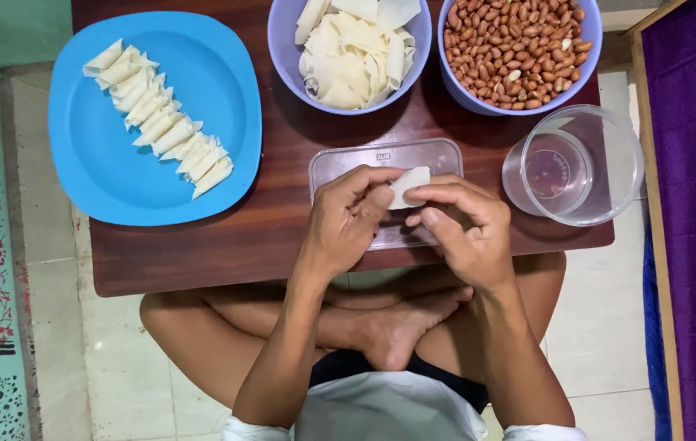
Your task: A person sitting on the floor wraps individual peanuts into small paper wrappers at a steady pace.
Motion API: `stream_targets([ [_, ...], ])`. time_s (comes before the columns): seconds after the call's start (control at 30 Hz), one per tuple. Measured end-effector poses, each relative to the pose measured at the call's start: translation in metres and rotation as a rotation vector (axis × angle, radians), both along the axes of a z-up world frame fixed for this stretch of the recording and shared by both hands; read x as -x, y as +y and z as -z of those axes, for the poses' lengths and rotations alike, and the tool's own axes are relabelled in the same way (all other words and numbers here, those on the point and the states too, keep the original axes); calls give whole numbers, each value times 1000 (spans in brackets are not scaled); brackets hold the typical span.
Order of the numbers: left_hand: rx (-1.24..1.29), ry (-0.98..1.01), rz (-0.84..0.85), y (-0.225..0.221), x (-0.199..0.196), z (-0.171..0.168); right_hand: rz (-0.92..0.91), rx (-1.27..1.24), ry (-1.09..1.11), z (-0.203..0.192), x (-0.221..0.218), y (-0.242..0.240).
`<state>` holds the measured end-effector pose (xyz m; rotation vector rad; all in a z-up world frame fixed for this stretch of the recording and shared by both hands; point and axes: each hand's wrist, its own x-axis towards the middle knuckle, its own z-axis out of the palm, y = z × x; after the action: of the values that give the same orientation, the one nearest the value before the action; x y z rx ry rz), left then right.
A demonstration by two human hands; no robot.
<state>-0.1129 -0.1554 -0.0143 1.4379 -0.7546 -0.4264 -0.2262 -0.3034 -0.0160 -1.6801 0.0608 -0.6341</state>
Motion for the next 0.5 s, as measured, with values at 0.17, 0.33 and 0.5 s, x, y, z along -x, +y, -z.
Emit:
stream_targets([
  [0.17, -39, 117, 23, 1, 2, 3, 48, -23, 16, 14, 5, 0],
  [0.33, -52, 135, 112, 4, -4, 6, 52, -141, 57, 11, 6, 6],
  [0.5, 26, 231, 185, 9, -5, 15, -38, -89, 61, 12, 1, 6],
])
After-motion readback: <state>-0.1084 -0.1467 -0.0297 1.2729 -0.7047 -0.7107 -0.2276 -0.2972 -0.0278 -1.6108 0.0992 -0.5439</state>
